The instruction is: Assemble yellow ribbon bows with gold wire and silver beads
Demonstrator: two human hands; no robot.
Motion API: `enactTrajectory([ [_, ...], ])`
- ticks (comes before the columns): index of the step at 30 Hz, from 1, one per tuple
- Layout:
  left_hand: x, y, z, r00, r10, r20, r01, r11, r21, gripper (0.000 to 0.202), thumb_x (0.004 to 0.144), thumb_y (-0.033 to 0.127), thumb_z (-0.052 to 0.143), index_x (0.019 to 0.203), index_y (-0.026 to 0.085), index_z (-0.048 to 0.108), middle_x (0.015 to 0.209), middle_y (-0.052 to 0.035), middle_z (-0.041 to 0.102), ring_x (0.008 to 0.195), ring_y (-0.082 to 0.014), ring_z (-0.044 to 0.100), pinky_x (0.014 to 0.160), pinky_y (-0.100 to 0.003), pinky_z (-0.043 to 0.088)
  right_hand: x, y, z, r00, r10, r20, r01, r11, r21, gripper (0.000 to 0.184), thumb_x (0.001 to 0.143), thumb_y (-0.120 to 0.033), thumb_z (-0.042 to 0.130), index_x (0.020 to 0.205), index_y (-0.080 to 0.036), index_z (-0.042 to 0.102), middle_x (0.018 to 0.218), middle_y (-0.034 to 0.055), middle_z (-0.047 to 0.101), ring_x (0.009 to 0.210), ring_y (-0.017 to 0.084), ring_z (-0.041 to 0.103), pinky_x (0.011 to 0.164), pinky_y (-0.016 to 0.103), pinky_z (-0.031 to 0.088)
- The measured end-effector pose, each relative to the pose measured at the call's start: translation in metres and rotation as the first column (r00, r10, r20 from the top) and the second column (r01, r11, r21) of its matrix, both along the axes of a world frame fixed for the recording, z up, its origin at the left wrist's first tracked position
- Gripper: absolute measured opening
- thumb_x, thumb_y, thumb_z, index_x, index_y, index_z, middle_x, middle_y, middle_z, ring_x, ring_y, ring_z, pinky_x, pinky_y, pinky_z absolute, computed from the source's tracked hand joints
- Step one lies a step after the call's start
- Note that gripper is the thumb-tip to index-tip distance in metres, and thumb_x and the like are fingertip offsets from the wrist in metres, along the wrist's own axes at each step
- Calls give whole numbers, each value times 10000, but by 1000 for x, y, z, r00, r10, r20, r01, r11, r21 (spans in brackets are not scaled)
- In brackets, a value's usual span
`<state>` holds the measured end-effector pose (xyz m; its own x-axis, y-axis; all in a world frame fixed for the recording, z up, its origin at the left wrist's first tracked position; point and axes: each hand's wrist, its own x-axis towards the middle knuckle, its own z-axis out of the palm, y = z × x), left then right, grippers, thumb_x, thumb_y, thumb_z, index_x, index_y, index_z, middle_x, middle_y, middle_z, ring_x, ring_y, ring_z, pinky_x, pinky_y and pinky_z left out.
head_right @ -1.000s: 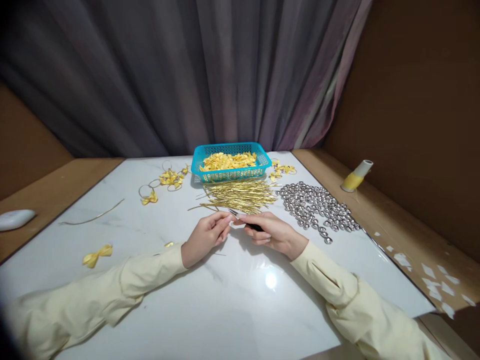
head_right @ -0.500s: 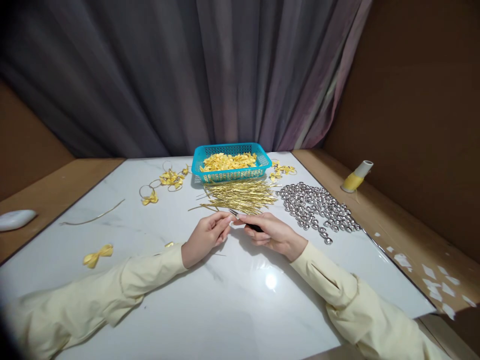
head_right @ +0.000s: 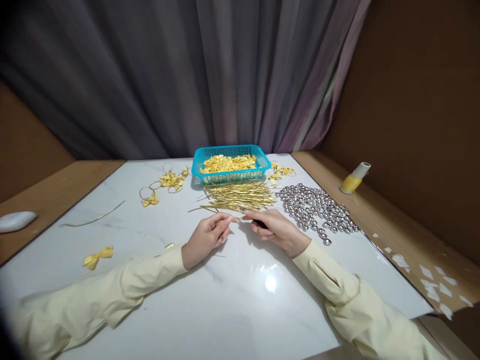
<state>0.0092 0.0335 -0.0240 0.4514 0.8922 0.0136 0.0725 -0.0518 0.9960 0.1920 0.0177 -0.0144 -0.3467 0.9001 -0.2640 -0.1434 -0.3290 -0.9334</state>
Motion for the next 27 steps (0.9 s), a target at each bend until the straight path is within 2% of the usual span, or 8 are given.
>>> enactTrajectory([
  [2, 0, 1, 4, 1000, 9, 13, -9, 1000, -1, 288, 777, 404, 508, 844, 130, 565, 456, 70, 415, 366, -45, 313, 359, -165, 231, 0, 0, -1, 988, -6, 157, -3, 998, 60, 347, 731, -393, 607, 536, -116, 533, 382, -67, 380, 309, 7, 202, 338, 199, 91],
  [4, 0, 1, 8, 999, 22, 29, -22, 1000, 1, 289, 768, 405, 519, 834, 127, 563, 453, 71, 410, 365, -44, 309, 354, -165, 222, -2, 0, -3, 974, 0, 228, -21, 996, 91, 383, 719, -403, 614, 484, -123, 500, 366, -65, 375, 303, 9, 211, 337, 204, 92],
  [7, -1, 2, 10, 999, 25, 30, -26, 1000, 12, 287, 772, 400, 516, 834, 125, 564, 455, 71, 402, 368, -44, 310, 355, -164, 223, -3, 1, -4, 992, 62, 114, -68, 996, 49, 332, 728, -390, 610, 561, -111, 544, 391, -68, 389, 306, 6, 196, 331, 196, 98],
  [10, -3, 2, 8, 1000, 8, 7, -8, 1000, 13, 276, 787, 392, 497, 843, 129, 562, 458, 70, 403, 367, -44, 312, 359, -163, 231, 1, 4, -3, 989, 120, -82, -123, 992, -31, 247, 761, -341, 585, 781, -96, 605, 385, -98, 343, 310, 6, 143, 318, 173, 83],
  [13, -3, 2, 4, 1000, 8, -7, -8, 1000, 10, 272, 789, 391, 495, 843, 132, 559, 459, 68, 406, 369, -46, 312, 357, -161, 226, 8, 8, -2, 973, 149, -175, -173, 976, -133, 259, 784, -305, 558, 898, -76, 602, 367, -116, 294, 305, 7, 103, 295, 156, 71],
  [16, -3, 1, 2, 1000, 4, -9, -3, 1000, 24, 270, 798, 387, 484, 850, 135, 564, 456, 67, 404, 378, -48, 318, 363, -157, 231, 10, 9, -1, 965, 179, -190, -215, 959, -185, 262, 789, -288, 549, 914, -63, 596, 357, -117, 297, 298, 9, 102, 282, 145, 89],
  [21, -2, 0, 2, 1000, -3, 8, 2, 1000, 9, 269, 792, 391, 489, 845, 139, 567, 441, 73, 397, 365, -45, 310, 365, -159, 228, 7, 5, -1, 958, 210, -196, -241, 959, -151, 255, 819, -290, 516, 918, -67, 590, 346, -117, 285, 304, 14, 108, 282, 137, 106],
  [27, -1, 1, 3, 999, 25, 22, -25, 999, -25, 277, 774, 383, 512, 843, 119, 559, 454, 68, 412, 362, -41, 312, 355, -164, 223, 9, 9, -3, 971, 96, -217, -131, 980, -152, 219, 804, -291, 544, 845, -79, 585, 407, -108, 321, 309, -5, 105, 278, 120, 112],
])
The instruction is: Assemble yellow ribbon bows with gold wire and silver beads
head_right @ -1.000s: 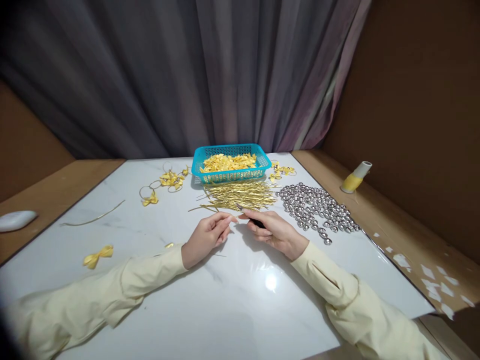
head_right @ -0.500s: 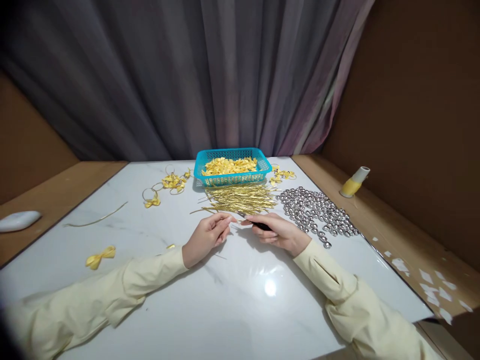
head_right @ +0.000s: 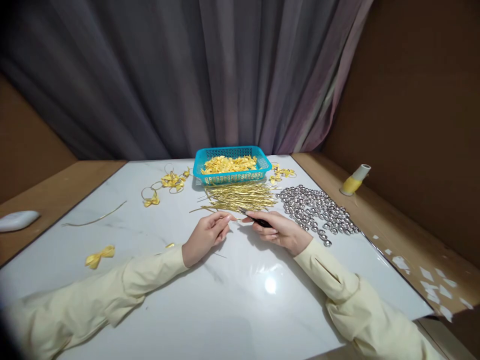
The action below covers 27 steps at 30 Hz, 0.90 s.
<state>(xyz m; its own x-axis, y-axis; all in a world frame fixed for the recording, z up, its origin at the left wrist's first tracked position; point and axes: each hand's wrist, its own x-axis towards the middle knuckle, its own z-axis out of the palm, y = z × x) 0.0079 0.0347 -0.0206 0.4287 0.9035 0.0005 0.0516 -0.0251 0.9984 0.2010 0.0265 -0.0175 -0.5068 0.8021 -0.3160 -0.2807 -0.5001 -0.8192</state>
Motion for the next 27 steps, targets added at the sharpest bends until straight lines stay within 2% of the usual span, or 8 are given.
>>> enactTrajectory([
  [3, 1, 1, 0, 1000, 14, 26, -14, 1000, -21, 278, 763, 382, 522, 836, 115, 549, 448, 73, 404, 347, -37, 297, 345, -168, 204, 2, 1, -1, 1000, -27, 5, 27, 1000, 13, 224, 805, -295, 544, 836, -77, 586, 394, -111, 312, 306, -4, 105, 277, 125, 107],
  [8, 1, 1, -2, 1000, 0, 30, 1, 999, -34, 284, 760, 391, 520, 847, 122, 550, 450, 74, 413, 345, -37, 301, 350, -170, 206, -2, -2, 0, 997, 66, 48, -66, 998, 10, 260, 808, -299, 539, 914, -68, 590, 385, -108, 317, 311, 4, 120, 287, 134, 97],
  [12, 1, 1, -3, 1000, -29, -8, 29, 999, -39, 297, 758, 401, 516, 854, 124, 566, 441, 72, 417, 340, -38, 294, 355, -171, 208, -6, -4, 1, 995, 84, 61, -85, 996, 15, 282, 802, -314, 542, 942, -74, 591, 393, -108, 318, 315, 6, 113, 293, 145, 84],
  [27, 3, -1, 0, 996, -65, -62, 63, 997, -40, 293, 759, 398, 507, 836, 123, 575, 422, 73, 402, 349, -44, 291, 365, -178, 208, -5, -4, -4, 994, 100, 34, -102, 992, 79, 234, 801, -330, 545, 847, -103, 582, 375, -117, 278, 322, 14, 117, 326, 169, 80],
])
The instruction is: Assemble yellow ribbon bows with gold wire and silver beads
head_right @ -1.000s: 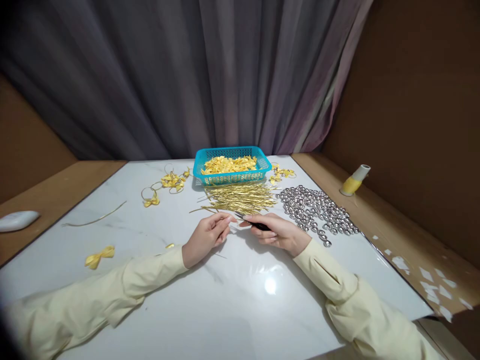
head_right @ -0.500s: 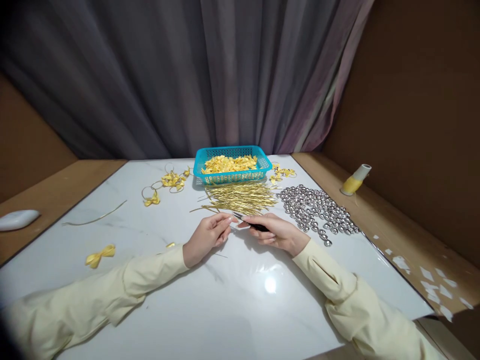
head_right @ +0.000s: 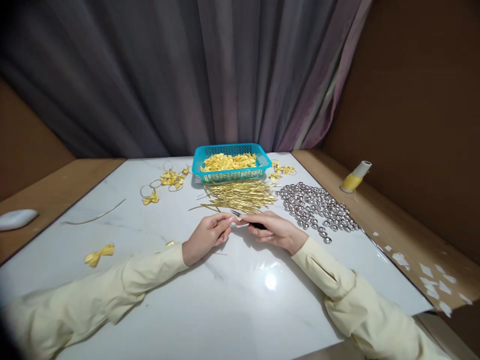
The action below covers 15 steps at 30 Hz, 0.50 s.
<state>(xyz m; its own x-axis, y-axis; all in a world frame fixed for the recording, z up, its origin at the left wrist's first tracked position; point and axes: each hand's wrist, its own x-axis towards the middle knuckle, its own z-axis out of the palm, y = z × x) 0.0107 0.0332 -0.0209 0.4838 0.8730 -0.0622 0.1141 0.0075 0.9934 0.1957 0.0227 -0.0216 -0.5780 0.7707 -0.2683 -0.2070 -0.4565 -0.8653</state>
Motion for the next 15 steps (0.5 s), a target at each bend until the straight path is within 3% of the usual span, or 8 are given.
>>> enactTrajectory([
  [3, 0, 1, -1, 1000, 4, -9, -4, 1000, -7, 289, 760, 402, 510, 832, 128, 570, 429, 71, 410, 351, -46, 298, 364, -177, 210, 0, 1, -3, 1000, -7, 0, 7, 1000, -6, 207, 797, -317, 553, 786, -111, 574, 369, -113, 289, 318, 13, 122, 325, 172, 79],
  [8, 1, 0, -1, 1000, -1, 10, 1, 1000, -3, 289, 758, 393, 512, 839, 124, 582, 438, 71, 414, 350, -46, 308, 366, -180, 208, 1, 3, -6, 989, -148, -1, 148, 989, 26, 171, 728, -241, 632, 654, -133, 524, 380, -110, 309, 327, 5, 129, 327, 169, 92],
  [15, 0, -1, 2, 1000, 3, -3, -3, 1000, -1, 277, 775, 363, 497, 844, 106, 573, 424, 73, 406, 352, -42, 301, 373, -175, 212, 3, 0, 3, 986, -165, 25, 164, 985, 55, 168, 751, -297, 601, 752, -138, 548, 366, -125, 267, 319, 11, 87, 316, 173, 58],
])
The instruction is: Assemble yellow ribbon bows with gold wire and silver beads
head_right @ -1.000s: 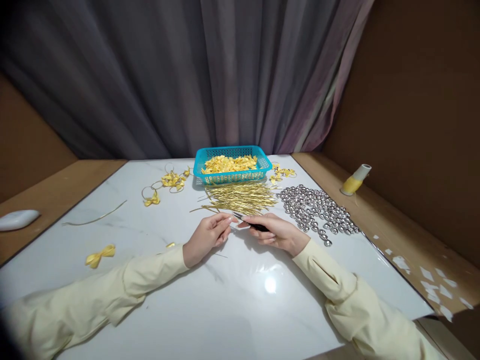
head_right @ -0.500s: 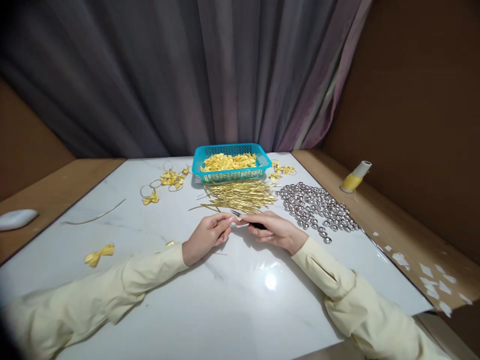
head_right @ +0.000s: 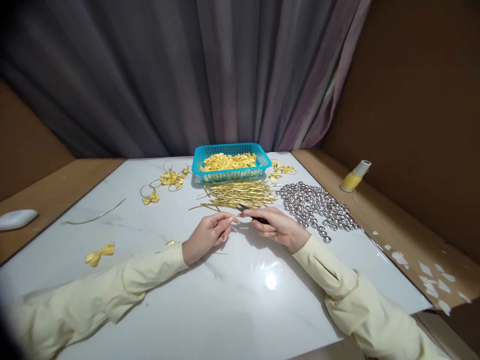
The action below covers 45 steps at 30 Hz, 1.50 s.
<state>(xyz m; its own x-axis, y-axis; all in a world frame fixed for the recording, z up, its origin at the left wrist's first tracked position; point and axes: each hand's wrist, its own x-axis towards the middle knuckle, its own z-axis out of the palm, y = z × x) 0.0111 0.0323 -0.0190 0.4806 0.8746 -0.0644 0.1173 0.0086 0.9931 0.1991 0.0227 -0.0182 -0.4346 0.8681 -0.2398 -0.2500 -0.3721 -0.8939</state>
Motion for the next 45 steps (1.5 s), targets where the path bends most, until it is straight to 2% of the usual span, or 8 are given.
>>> enactTrajectory([
  [12, -1, 1, 5, 997, 40, 62, -43, 998, 45, 262, 779, 371, 506, 833, 123, 567, 452, 66, 433, 351, -43, 313, 370, -178, 216, -13, -5, -6, 867, -157, 473, -1, 948, 318, 286, 829, -384, 429, 667, -158, 499, 433, -48, 426, 351, 71, 300, 401, 219, 226],
  [18, -4, 12, 24, 979, 114, 167, -133, 985, 108, 200, 793, 305, 515, 831, 119, 575, 524, 28, 524, 462, -74, 453, 462, -193, 306, -16, -9, -17, 219, -620, 753, -329, 680, 655, 165, 840, -313, 414, 791, -179, 497, 576, 10, 554, 482, 127, 445, 478, 237, 203],
  [22, -7, 12, 39, 977, 92, 191, -110, 990, 83, 180, 814, 268, 494, 865, 118, 579, 637, -5, 590, 589, -100, 520, 562, -212, 349, -14, -9, -13, 139, -645, 751, -355, 676, 646, 246, 836, -376, 417, 766, -170, 534, 525, 25, 545, 462, 142, 455, 475, 248, 176],
  [26, -8, 6, 48, 975, 79, 208, -83, 996, 10, 180, 828, 276, 487, 871, 124, 572, 771, -50, 636, 762, -141, 563, 653, -234, 366, -23, -18, 2, 444, -552, 706, -99, 753, 651, 498, 837, -537, 331, 627, -146, 557, 484, 37, 531, 462, 132, 469, 495, 241, 277],
  [28, -8, 2, 53, 966, 78, 247, -67, 996, -51, 162, 831, 261, 492, 871, 124, 568, 814, -56, 632, 817, -147, 566, 676, -234, 367, -34, -26, 9, 818, -151, 555, -59, 938, 343, 647, 824, -621, 211, 684, -122, 598, 486, 53, 563, 396, 125, 468, 460, 244, 326],
  [30, -8, -1, 58, 949, 70, 308, -40, 994, -104, 142, 834, 238, 496, 873, 121, 566, 831, -56, 622, 836, -145, 566, 690, -230, 374, -48, -34, 14, 968, 193, 158, -199, 980, 26, 735, 799, -667, 154, 831, -90, 610, 720, 135, 651, 550, 177, 598, 504, 275, 406],
  [35, -10, -6, 68, 881, 26, 473, 49, 988, -148, 121, 840, 205, 492, 860, 118, 576, 768, -29, 585, 748, -101, 553, 737, -215, 402, -75, -40, 21, 857, 188, -479, -310, 932, -189, 627, 821, -605, 296, 1020, -69, 554, 1065, 152, 597, 944, 197, 599, 892, 302, 376],
  [45, -15, -21, 66, 950, -268, 160, 228, 946, 230, 165, 847, 268, 466, 810, 149, 574, 585, 15, 513, 549, -98, 501, 546, -214, 412, -74, -29, 23, 799, -206, -565, 125, 976, -180, 147, 788, -256, 588, 683, -155, 564, 538, -30, 554, 540, 89, 552, 655, 231, 467],
])
